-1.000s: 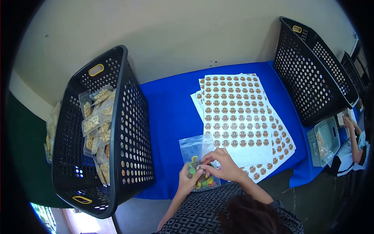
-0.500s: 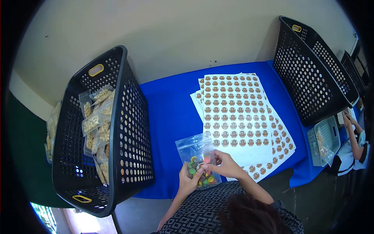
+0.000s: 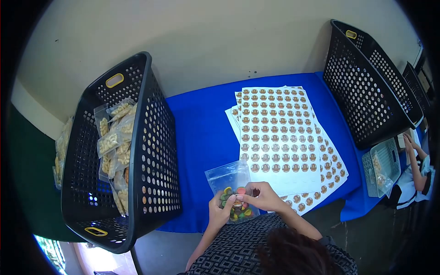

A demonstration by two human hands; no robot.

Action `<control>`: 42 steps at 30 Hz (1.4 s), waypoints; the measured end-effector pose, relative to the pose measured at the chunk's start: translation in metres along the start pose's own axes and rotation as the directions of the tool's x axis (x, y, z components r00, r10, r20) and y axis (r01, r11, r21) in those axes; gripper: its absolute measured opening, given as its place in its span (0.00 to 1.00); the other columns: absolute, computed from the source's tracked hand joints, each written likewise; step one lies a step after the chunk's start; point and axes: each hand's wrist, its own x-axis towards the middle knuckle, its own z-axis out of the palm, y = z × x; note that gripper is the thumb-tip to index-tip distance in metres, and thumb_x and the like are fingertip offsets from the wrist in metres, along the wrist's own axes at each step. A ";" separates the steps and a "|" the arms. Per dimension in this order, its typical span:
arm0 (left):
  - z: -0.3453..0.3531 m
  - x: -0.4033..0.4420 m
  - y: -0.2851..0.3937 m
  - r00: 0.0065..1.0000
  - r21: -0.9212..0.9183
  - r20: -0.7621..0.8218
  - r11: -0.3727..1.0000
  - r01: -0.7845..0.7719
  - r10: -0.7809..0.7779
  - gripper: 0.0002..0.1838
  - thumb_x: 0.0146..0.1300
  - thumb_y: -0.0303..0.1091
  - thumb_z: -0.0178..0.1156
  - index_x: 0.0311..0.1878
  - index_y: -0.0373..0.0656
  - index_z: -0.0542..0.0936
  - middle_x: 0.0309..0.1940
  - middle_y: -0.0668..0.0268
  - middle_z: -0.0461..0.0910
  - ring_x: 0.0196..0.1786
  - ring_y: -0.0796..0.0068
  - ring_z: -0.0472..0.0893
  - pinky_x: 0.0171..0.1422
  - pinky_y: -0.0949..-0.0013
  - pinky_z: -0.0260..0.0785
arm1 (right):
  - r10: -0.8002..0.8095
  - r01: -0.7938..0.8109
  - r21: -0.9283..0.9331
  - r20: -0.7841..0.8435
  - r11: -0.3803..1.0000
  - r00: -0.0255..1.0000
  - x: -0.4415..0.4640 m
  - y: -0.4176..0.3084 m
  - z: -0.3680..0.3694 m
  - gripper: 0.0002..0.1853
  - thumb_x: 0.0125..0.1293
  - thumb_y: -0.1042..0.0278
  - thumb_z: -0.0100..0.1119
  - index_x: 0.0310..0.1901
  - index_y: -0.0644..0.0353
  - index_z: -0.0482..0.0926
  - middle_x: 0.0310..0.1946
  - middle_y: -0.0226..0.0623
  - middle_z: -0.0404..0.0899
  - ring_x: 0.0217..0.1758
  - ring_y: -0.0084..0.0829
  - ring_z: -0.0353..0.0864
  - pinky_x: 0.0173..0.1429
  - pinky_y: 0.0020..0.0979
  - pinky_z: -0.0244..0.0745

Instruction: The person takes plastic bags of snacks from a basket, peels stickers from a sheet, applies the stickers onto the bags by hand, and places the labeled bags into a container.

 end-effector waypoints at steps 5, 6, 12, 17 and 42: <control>0.004 0.001 0.003 0.997 -0.021 -0.058 0.998 -0.061 0.060 0.12 0.56 0.35 0.55 0.34 0.34 0.70 0.25 0.67 0.74 0.29 0.85 0.71 0.32 0.80 0.65 | -0.016 0.031 -0.128 0.112 0.991 0.994 -0.004 -0.009 -0.007 0.19 0.49 0.61 0.62 0.37 0.66 0.71 0.25 0.33 0.74 0.28 0.20 0.72 0.34 0.23 0.68; 0.002 0.002 0.002 0.997 -0.020 -0.054 0.998 -0.060 0.059 0.12 0.56 0.35 0.55 0.34 0.34 0.70 0.25 0.67 0.74 0.29 0.85 0.71 0.32 0.80 0.65 | -0.049 0.080 -0.187 0.168 0.979 0.985 -0.005 -0.008 -0.008 0.21 0.48 0.61 0.64 0.40 0.64 0.69 0.29 0.32 0.73 0.33 0.22 0.71 0.40 0.27 0.68; -0.007 0.006 0.000 0.998 0.012 -0.042 0.999 -0.037 0.037 0.12 0.56 0.36 0.56 0.32 0.35 0.70 0.26 0.67 0.73 0.30 0.85 0.71 0.32 0.79 0.64 | -0.034 0.065 -0.164 0.186 0.984 0.982 -0.004 0.003 -0.004 0.30 0.47 0.49 0.62 0.43 0.66 0.67 0.29 0.38 0.73 0.32 0.24 0.71 0.36 0.24 0.67; -0.006 0.003 0.005 0.999 0.038 -0.020 0.998 -0.044 0.045 0.12 0.56 0.36 0.56 0.33 0.35 0.70 0.27 0.67 0.73 0.30 0.84 0.71 0.33 0.79 0.65 | 0.038 -0.030 -0.150 0.053 0.988 0.998 0.000 0.001 0.004 0.20 0.52 0.54 0.60 0.36 0.66 0.72 0.24 0.33 0.73 0.28 0.20 0.71 0.32 0.21 0.67; -0.005 0.004 0.007 0.997 0.034 0.012 0.996 -0.079 0.079 0.13 0.54 0.34 0.58 0.37 0.34 0.74 0.29 0.65 0.76 0.32 0.81 0.74 0.37 0.78 0.67 | 0.035 -0.034 0.020 -0.046 0.999 0.998 -0.004 0.003 0.004 0.15 0.53 0.59 0.59 0.29 0.66 0.75 0.20 0.32 0.72 0.22 0.19 0.68 0.27 0.21 0.64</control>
